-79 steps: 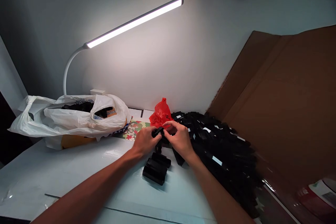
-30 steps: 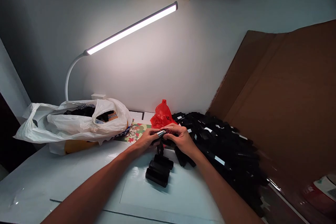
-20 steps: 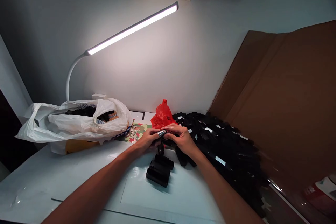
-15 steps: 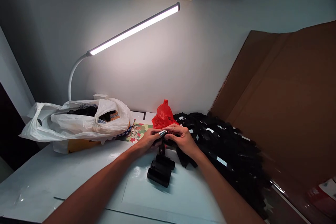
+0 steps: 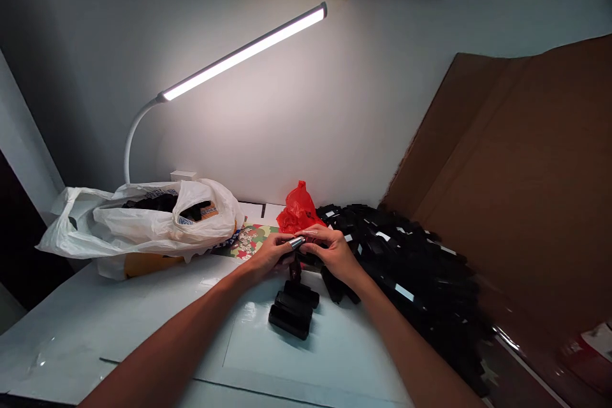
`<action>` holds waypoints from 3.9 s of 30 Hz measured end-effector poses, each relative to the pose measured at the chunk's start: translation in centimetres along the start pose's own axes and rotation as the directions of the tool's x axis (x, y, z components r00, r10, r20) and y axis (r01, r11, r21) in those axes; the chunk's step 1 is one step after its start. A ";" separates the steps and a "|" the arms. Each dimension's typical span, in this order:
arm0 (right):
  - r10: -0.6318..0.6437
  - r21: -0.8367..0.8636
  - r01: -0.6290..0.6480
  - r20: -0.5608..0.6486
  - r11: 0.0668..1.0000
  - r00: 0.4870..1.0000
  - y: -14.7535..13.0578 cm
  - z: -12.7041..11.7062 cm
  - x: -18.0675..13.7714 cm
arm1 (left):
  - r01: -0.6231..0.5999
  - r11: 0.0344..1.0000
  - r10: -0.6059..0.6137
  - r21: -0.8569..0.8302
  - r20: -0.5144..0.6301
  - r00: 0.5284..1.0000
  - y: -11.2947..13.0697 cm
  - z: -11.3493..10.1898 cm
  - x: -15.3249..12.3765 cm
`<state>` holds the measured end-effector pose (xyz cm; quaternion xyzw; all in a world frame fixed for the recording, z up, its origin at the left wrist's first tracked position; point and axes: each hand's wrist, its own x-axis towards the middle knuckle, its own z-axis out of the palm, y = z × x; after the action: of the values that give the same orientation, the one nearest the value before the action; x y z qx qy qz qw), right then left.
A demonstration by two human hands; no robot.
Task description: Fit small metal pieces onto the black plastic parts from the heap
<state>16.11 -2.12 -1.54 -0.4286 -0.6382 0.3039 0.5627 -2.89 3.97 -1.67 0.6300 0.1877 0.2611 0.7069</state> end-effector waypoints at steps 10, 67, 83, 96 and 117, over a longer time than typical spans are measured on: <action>-0.009 -0.022 0.009 -0.007 1.000 1.000 0.0 0.0 0.0 | 0.001 1.000 -0.001 0.003 0.009 1.000 0.0 -0.1 0.0; 0.077 -0.211 -0.026 0.235 0.977 0.969 -2.8 0.4 -0.8 | -0.030 0.922 0.029 0.387 0.009 1.000 1.7 -0.5 -1.0; 0.081 0.027 -0.085 0.116 0.996 0.990 -2.2 1.6 -0.6 | 0.041 0.997 -0.043 -0.066 -0.034 0.998 -0.6 -1.5 0.1; 0.466 0.638 0.069 -0.627 0.767 0.624 -2.1 -4.0 0.5 | -0.113 0.985 0.031 -0.132 -0.509 0.860 0.7 -1.5 0.5; 0.075 -0.269 -0.091 -0.069 0.959 0.995 -2.5 -0.6 -0.7 | 0.105 0.473 0.235 0.875 -0.240 0.942 -0.2 1.1 -0.6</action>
<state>16.18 -3.93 0.45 -0.5365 -0.6387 0.2243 0.5038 -2.73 2.72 -1.73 0.8560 0.3848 0.2560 0.2316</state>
